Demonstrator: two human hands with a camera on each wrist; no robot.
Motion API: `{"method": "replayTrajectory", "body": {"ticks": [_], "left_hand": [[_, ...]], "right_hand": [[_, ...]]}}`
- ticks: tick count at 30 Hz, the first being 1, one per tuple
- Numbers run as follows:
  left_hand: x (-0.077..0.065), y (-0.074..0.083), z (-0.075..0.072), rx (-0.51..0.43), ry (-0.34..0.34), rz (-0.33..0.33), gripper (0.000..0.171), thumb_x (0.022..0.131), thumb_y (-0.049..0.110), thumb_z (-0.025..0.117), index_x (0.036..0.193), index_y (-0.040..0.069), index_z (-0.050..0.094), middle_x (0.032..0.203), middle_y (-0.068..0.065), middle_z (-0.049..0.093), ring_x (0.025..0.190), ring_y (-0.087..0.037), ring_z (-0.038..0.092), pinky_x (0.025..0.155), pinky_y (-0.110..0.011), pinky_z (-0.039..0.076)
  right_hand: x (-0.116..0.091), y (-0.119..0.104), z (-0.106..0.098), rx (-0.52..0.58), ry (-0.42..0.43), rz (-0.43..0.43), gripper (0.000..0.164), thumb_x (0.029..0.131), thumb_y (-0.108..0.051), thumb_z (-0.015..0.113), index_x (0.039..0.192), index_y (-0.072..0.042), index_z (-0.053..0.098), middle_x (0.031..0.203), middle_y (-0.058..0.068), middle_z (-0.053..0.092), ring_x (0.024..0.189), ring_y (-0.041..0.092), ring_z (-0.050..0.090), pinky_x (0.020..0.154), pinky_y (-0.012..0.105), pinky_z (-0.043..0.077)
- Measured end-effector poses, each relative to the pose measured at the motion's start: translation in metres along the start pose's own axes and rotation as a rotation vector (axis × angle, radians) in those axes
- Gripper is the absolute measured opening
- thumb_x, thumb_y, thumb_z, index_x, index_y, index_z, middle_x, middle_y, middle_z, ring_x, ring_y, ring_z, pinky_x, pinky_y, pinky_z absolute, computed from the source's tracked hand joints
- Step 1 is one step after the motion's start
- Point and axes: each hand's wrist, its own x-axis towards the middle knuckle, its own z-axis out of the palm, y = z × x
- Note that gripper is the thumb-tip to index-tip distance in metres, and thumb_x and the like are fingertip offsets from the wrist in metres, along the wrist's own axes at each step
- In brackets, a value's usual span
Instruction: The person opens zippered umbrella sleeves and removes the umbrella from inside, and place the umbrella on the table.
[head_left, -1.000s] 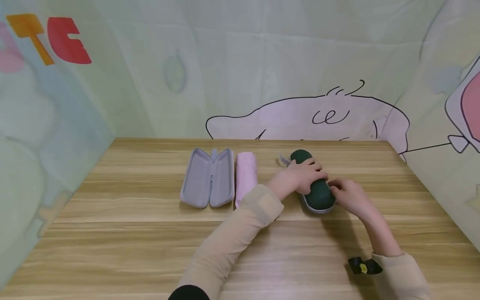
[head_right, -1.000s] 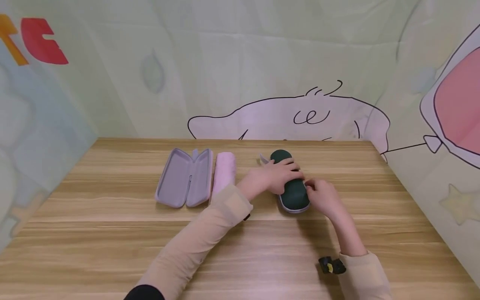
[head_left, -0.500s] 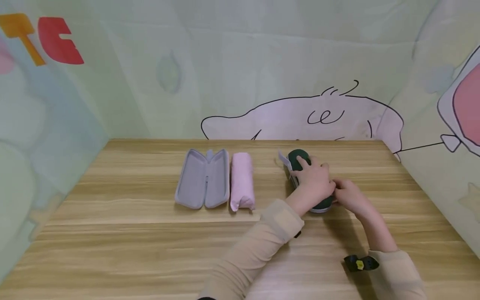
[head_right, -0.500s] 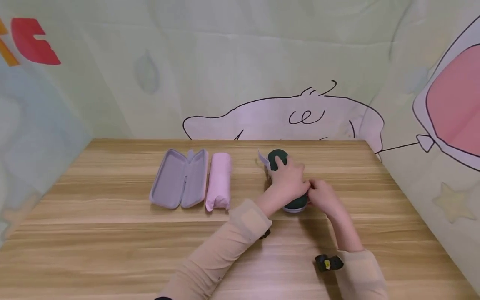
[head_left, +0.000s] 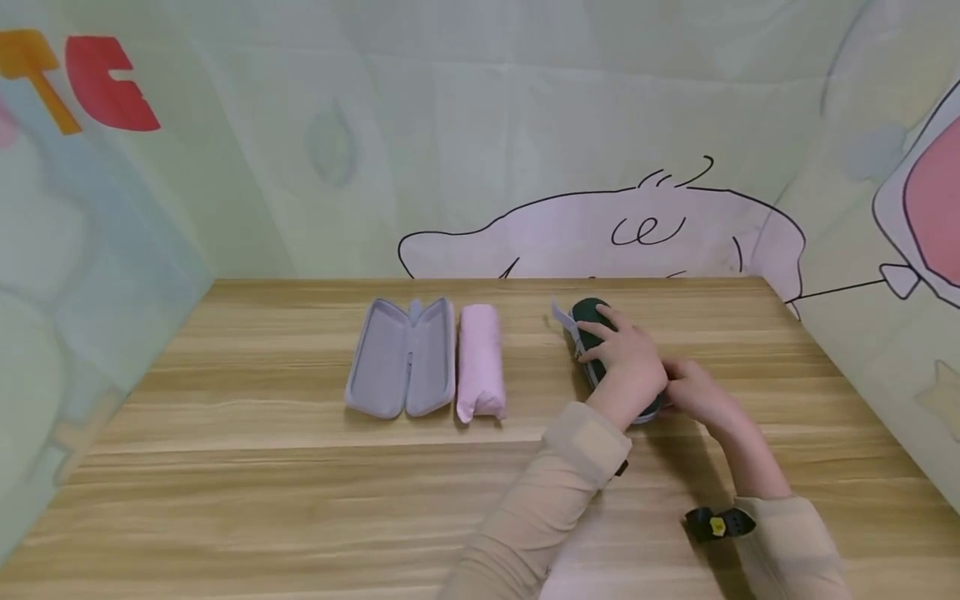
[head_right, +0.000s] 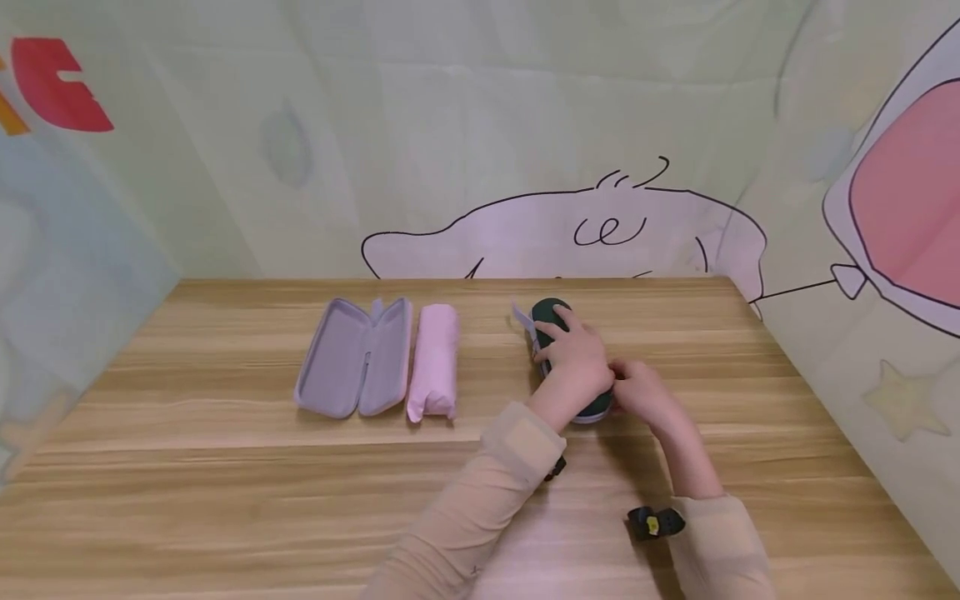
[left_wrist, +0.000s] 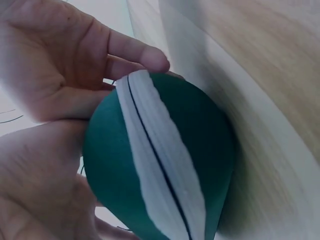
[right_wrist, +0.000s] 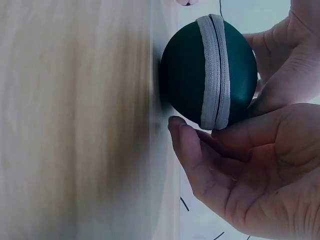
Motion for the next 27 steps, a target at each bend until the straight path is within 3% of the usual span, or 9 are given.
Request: {"method": "replayTrajectory", "body": {"ticks": [9,18,27], "left_hand": [[0.001,-0.007,-0.002,-0.046,-0.031,0.012,0.074,0.089,0.058,0.054,0.152,0.038,0.020,0.163,-0.008,0.002,0.146,-0.039,0.020,0.094,-0.044,0.052],[0.001,-0.019,0.004,-0.210,0.034,0.091,0.070,0.084,0.058,0.061,0.146,0.042,0.033,0.162,-0.012,0.001,0.142,-0.047,0.023,0.091,-0.050,0.052],[-0.002,-0.029,0.005,-0.302,0.011,0.079,0.064,0.088,0.058,0.055,0.146,0.039,0.035,0.161,-0.021,-0.002,0.144,-0.045,0.022,0.094,-0.048,0.051]], "right_hand": [[0.001,-0.004,0.004,0.003,-0.007,0.009,0.052,0.079,0.006,0.046,0.131,0.015,0.045,0.114,0.028,0.060,0.085,0.016,0.063,0.070,0.031,0.057],[-0.001,-0.005,0.004,-0.017,-0.024,0.035,0.046,0.089,0.002,0.038,0.133,0.015,0.043,0.115,0.030,0.059,0.091,0.022,0.064,0.074,0.036,0.058],[0.001,-0.005,0.004,-0.009,-0.029,0.047,0.044,0.097,-0.007,0.034,0.133,0.018,0.041,0.105,0.026,0.065,0.084,0.014,0.065,0.074,0.033,0.057]]}}
